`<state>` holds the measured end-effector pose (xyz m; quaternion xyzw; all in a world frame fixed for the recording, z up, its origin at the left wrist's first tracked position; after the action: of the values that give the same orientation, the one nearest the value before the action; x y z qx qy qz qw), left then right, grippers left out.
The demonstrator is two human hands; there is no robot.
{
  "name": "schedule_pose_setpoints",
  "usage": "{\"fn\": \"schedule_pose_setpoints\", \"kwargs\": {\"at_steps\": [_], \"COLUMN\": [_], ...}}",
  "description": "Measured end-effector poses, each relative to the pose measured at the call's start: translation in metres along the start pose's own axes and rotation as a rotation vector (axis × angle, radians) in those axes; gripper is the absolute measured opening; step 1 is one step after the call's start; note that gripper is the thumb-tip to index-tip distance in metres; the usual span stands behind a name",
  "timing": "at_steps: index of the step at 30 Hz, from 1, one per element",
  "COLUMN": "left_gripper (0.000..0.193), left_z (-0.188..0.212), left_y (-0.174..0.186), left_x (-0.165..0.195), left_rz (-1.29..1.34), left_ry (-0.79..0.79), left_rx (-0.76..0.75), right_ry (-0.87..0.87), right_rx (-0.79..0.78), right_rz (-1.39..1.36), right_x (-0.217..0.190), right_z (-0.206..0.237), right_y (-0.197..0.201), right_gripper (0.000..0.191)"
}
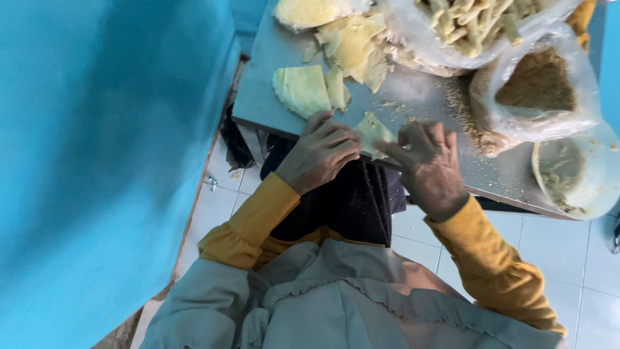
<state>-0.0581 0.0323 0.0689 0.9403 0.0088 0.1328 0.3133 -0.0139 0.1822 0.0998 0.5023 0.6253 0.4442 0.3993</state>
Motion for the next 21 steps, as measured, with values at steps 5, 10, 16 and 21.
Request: {"fn": "schedule_pose_setpoints", "kwargs": {"at_steps": [5, 10, 16, 21], "left_gripper": [0.016, 0.018, 0.018, 0.020], "left_z": [0.000, 0.000, 0.001, -0.002], "left_y": [0.000, 0.001, 0.002, 0.003], "left_x": [0.001, 0.001, 0.000, 0.001], "left_rz": [0.021, 0.013, 0.009, -0.007], "left_ry": [0.021, 0.034, 0.028, 0.013], "left_rx": [-0.005, -0.021, -0.033, -0.035], "right_ry": [-0.191, -0.422, -0.464, -0.499], "right_rx": [0.132, 0.034, -0.183, -0.238], "right_rz": [-0.151, -0.290, 0.036, 0.115], "right_x": [0.106, 0.195, 0.233, 0.246], "right_z": [0.000, -0.028, -0.052, -0.053], "right_y": [0.062, 0.055, -0.015, -0.035], "right_gripper": [0.033, 0.030, 0.064, 0.080]}}
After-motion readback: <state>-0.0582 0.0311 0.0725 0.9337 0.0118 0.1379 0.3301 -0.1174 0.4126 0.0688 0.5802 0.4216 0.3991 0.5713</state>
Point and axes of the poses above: each hand's wrist, its own z-axis away from the middle knuckle, its own y-axis out of the back of the hand, x = y × z, the point moved 9 cm from there along -z, towards the middle knuckle, and after that the axes turned 10 degrees about -y, right-handed, at the moved point
